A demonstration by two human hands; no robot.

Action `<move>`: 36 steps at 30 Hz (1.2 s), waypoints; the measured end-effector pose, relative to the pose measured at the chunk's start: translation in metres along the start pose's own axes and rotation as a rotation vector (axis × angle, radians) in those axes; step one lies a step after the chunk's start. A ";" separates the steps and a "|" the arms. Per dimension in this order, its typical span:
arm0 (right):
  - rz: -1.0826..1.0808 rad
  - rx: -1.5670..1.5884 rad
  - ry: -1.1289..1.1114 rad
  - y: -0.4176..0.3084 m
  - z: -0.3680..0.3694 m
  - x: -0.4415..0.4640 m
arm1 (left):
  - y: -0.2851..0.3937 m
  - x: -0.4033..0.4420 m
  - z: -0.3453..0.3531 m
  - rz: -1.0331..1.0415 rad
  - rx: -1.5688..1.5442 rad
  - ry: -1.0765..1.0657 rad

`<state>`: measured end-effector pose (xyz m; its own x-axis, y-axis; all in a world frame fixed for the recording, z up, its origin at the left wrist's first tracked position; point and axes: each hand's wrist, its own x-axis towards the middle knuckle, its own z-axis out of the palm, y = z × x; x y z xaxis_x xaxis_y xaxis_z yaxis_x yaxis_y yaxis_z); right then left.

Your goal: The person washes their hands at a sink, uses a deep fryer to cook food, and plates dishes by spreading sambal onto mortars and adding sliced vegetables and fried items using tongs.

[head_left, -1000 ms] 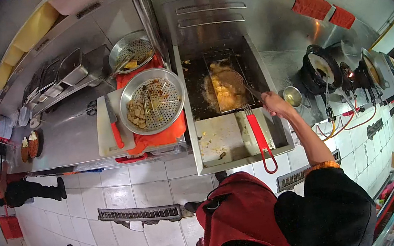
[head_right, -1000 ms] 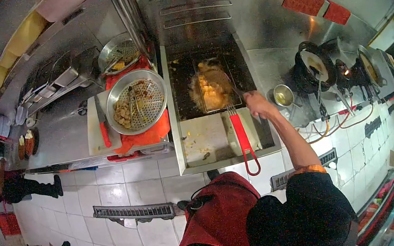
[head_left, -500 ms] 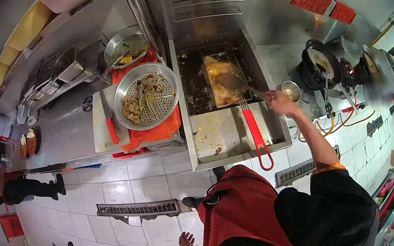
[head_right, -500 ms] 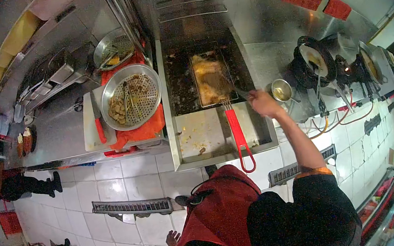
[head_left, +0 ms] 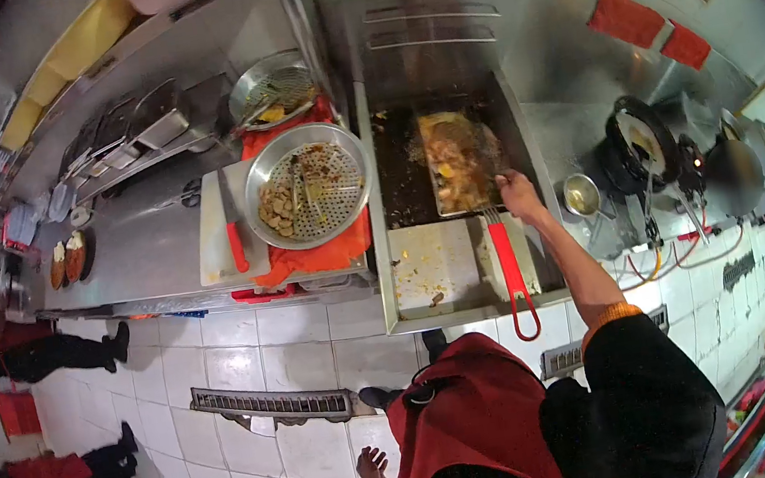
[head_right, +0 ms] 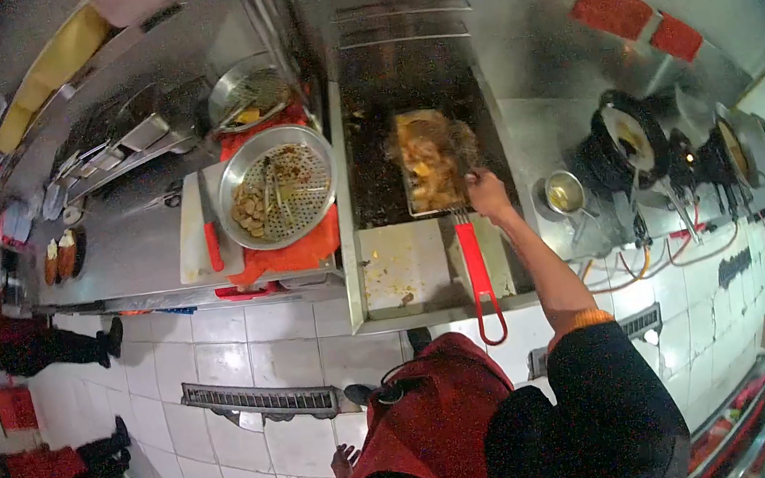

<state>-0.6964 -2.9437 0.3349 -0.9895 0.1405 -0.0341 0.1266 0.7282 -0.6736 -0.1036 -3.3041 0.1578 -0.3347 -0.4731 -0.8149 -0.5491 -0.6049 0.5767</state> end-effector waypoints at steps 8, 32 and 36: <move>0.144 0.198 -0.169 -0.018 0.014 0.036 | -0.022 -0.019 0.013 -0.096 -0.023 0.074; -0.390 -0.597 -0.014 -0.048 -0.060 0.026 | -0.007 -0.032 0.014 -0.074 0.076 0.046; -0.449 -0.661 -0.092 -0.002 -0.010 0.065 | -0.007 -0.007 0.004 -0.104 0.017 0.037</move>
<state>-0.7607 -2.9286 0.3413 -0.9538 -0.2952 0.0564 -0.2984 0.9524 -0.0618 -0.1003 -3.2935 0.1591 -0.2469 -0.4316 -0.8676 -0.5925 -0.6412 0.4876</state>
